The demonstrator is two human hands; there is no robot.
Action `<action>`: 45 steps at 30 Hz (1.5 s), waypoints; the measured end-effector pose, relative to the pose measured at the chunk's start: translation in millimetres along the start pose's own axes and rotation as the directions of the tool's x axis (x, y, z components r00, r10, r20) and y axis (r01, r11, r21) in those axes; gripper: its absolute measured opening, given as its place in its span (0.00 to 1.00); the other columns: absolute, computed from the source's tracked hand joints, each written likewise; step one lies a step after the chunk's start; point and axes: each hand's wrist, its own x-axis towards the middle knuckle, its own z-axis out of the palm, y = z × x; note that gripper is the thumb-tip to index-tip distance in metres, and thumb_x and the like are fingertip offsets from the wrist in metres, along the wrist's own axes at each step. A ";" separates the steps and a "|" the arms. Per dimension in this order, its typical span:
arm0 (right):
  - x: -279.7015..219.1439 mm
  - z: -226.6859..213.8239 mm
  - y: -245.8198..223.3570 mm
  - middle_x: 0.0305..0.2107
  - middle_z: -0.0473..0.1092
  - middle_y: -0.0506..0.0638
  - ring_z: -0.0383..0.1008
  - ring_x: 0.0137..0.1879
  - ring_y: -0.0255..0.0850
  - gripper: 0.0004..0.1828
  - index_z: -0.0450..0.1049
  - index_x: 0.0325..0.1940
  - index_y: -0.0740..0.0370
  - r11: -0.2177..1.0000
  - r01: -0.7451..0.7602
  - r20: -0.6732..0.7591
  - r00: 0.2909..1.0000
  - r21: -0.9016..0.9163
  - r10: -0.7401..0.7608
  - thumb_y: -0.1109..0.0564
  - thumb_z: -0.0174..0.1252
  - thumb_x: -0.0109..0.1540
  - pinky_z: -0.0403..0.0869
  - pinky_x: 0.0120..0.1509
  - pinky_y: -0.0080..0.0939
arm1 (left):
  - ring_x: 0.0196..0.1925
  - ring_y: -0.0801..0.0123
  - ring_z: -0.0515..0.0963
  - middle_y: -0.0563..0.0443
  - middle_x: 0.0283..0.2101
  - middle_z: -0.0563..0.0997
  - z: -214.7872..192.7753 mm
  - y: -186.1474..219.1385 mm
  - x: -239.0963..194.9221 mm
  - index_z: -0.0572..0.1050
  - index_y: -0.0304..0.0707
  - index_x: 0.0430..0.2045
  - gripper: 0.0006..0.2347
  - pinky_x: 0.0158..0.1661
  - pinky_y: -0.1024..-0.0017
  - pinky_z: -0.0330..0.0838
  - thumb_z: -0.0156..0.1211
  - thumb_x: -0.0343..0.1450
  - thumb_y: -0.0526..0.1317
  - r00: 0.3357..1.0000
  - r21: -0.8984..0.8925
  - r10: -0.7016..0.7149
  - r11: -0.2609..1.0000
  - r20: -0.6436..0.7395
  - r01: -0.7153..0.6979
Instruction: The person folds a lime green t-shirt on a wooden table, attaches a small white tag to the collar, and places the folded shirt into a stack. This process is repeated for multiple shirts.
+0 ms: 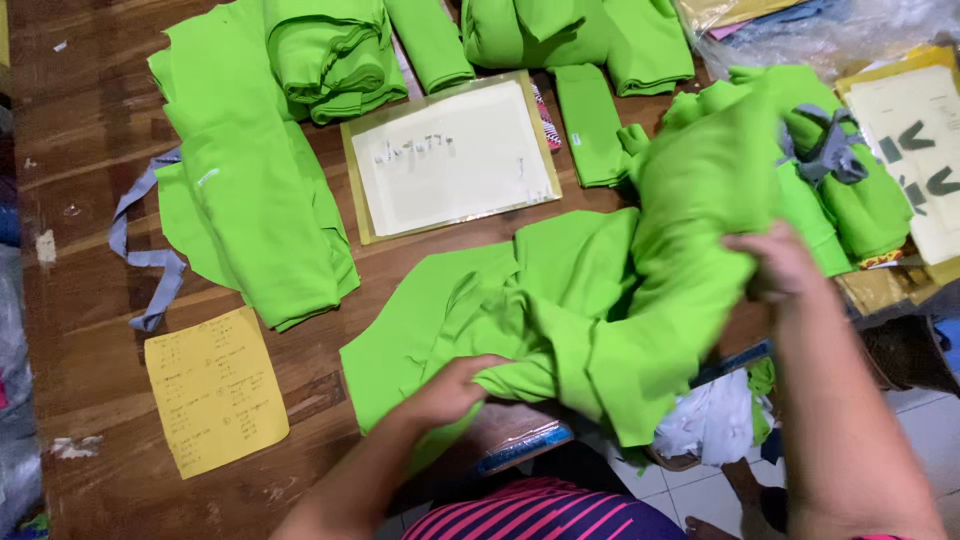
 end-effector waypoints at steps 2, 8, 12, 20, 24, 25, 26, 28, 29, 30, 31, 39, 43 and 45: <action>-22.8 -13.3 -51.9 0.48 0.73 0.52 0.75 0.48 0.47 0.31 0.71 0.56 0.59 0.997 0.026 -0.077 0.997 -0.073 -0.032 0.63 0.56 0.47 0.75 0.55 0.51 | 0.62 0.63 0.69 0.46 0.60 0.72 -11.0 -68.7 28.7 0.71 0.41 0.54 0.22 0.64 0.63 0.58 0.49 0.64 0.29 0.976 -0.053 0.193 0.979 -0.105 -0.199; -1.2 -136.4 -87.6 0.50 0.69 0.56 0.71 0.52 0.51 0.33 0.66 0.65 0.59 0.928 0.041 -0.120 0.989 -0.369 -0.091 0.58 0.53 0.54 0.72 0.60 0.52 | 0.61 0.68 0.74 0.50 0.57 0.78 -41.1 -100.8 1.8 0.74 0.38 0.53 0.24 0.62 0.71 0.60 0.49 0.59 0.31 0.925 -0.063 0.142 0.983 -0.353 -0.175; -68.4 -8.7 -118.0 0.48 0.72 0.63 0.71 0.52 0.54 0.26 0.72 0.59 0.61 0.339 0.004 -0.062 0.981 -0.941 -0.184 0.57 0.56 0.55 0.68 0.53 0.56 | 0.54 0.68 0.78 0.49 0.51 0.82 -41.8 -69.6 -28.6 0.77 0.34 0.49 0.20 0.57 0.71 0.66 0.50 0.62 0.29 0.886 -0.197 0.165 0.942 -0.434 -0.272; -11.7 142.1 52.2 0.55 0.61 0.66 0.71 0.56 0.68 0.48 0.50 0.75 0.58 0.113 0.143 0.149 0.988 -0.983 0.048 0.58 0.59 0.52 0.73 0.52 0.69 | 0.56 0.58 0.76 0.40 0.51 0.80 -48.8 -88.0 -24.6 0.74 0.30 0.52 0.20 0.62 0.55 0.60 0.52 0.64 0.29 0.835 -0.346 0.060 0.892 -0.547 -0.290; -100.5 201.6 30.1 0.52 0.60 0.69 0.62 0.61 0.73 0.57 0.63 0.64 0.68 0.274 0.471 0.494 0.870 -0.838 0.014 0.46 0.80 0.36 0.63 0.65 0.70 | 0.55 0.56 0.77 0.40 0.52 0.79 -46.8 -66.8 -29.9 0.73 0.30 0.53 0.20 0.62 0.55 0.59 0.51 0.65 0.30 0.812 -0.406 0.014 0.861 -0.584 -0.307; -109.1 207.3 42.8 0.52 0.60 0.69 0.62 0.61 0.73 0.57 0.63 0.64 0.68 0.272 0.480 0.503 0.864 -0.834 0.017 0.46 0.80 0.36 0.63 0.65 0.70 | 0.55 0.56 0.77 0.40 0.52 0.79 -44.3 -59.1 -31.8 0.73 0.30 0.53 0.20 0.62 0.55 0.59 0.51 0.65 0.30 0.806 -0.408 0.009 0.859 -0.591 -0.309; -120.4 212.1 56.9 0.57 0.56 0.71 0.53 0.67 0.70 0.54 0.63 0.63 0.69 0.278 0.515 0.554 0.829 -0.811 0.080 0.44 0.78 0.41 0.54 0.69 0.70 | 0.56 0.56 0.76 0.39 0.53 0.78 -41.7 -51.6 -33.8 0.73 0.29 0.54 0.20 0.63 0.55 0.58 0.51 0.65 0.30 0.804 -0.415 -0.013 0.861 -0.594 -0.293; -112.7 209.5 102.8 0.63 0.53 0.72 0.45 0.73 0.66 0.51 0.62 0.62 0.70 0.286 0.552 0.605 0.784 -0.783 0.142 0.42 0.76 0.45 0.45 0.74 0.70 | 0.58 0.57 0.74 0.39 0.53 0.78 -40.7 -44.5 -37.0 0.72 0.28 0.54 0.21 0.64 0.55 0.57 0.50 0.65 0.30 0.799 -0.422 -0.035 0.863 -0.600 -0.278; -93.4 203.0 134.5 0.55 0.64 0.64 0.57 0.67 0.58 0.38 0.69 0.57 0.64 0.562 0.480 0.619 0.782 -0.674 0.074 0.50 0.73 0.47 0.54 0.72 0.63 | 0.59 0.57 0.74 0.39 0.54 0.77 -42.7 -45.1 -38.7 0.72 0.29 0.54 0.21 0.64 0.56 0.56 0.51 0.65 0.31 0.800 -0.400 -0.046 0.882 -0.599 -0.249; -74.9 197.4 166.8 0.48 0.75 0.56 0.69 0.60 0.49 0.27 0.75 0.52 0.57 0.785 0.376 0.617 0.787 -0.492 0.009 0.57 0.69 0.49 0.64 0.69 0.55 | 0.60 0.58 0.73 0.40 0.55 0.77 -44.0 -46.6 -41.9 0.72 0.30 0.55 0.20 0.65 0.56 0.55 0.52 0.66 0.31 0.798 -0.379 -0.060 0.899 -0.599 -0.217; -73.8 193.1 137.1 0.48 0.75 0.56 0.69 0.60 0.49 0.27 0.75 0.52 0.57 0.785 0.379 0.623 0.783 -0.490 0.011 0.57 0.69 0.49 0.64 0.69 0.55 | 0.60 0.58 0.73 0.40 0.55 0.77 -50.2 -50.8 -44.1 0.72 0.30 0.55 0.20 0.65 0.56 0.55 0.52 0.66 0.31 0.794 -0.381 -0.064 0.898 -0.604 -0.218; -57.3 205.6 -25.0 0.67 0.57 0.56 0.57 0.71 0.47 0.39 0.53 0.73 0.63 0.719 -0.693 0.352 0.660 -0.056 0.663 0.40 0.46 0.63 0.54 0.77 0.46 | 0.62 0.47 0.71 0.35 0.58 0.74 -50.0 -88.2 -26.3 0.67 0.34 0.60 0.20 0.64 0.54 0.58 0.53 0.72 0.38 0.838 -0.139 -0.150 0.986 -0.524 0.089; -18.5 113.1 99.5 0.67 0.52 0.66 0.54 0.69 0.65 0.58 0.47 0.74 0.60 0.781 -0.625 0.345 0.737 0.017 0.582 0.19 0.35 0.52 0.53 0.70 0.75 | 0.63 0.44 0.70 0.36 0.59 0.73 -36.1 -81.4 -50.2 0.66 0.40 0.61 0.24 0.62 0.53 0.62 0.58 0.69 0.43 0.766 -0.018 -0.194 0.972 -0.612 0.233; -14.1 108.5 118.2 0.42 0.75 0.72 0.77 0.42 0.65 0.40 0.69 0.58 0.76 0.836 -0.391 0.345 0.779 -0.385 0.523 0.72 0.74 0.42 0.76 0.45 0.66 | 0.62 0.48 0.71 0.37 0.56 0.73 -23.2 -85.3 -60.6 0.60 0.50 0.62 0.40 0.62 0.55 0.65 0.74 0.55 0.54 0.720 0.084 -0.237 0.921 -0.653 0.379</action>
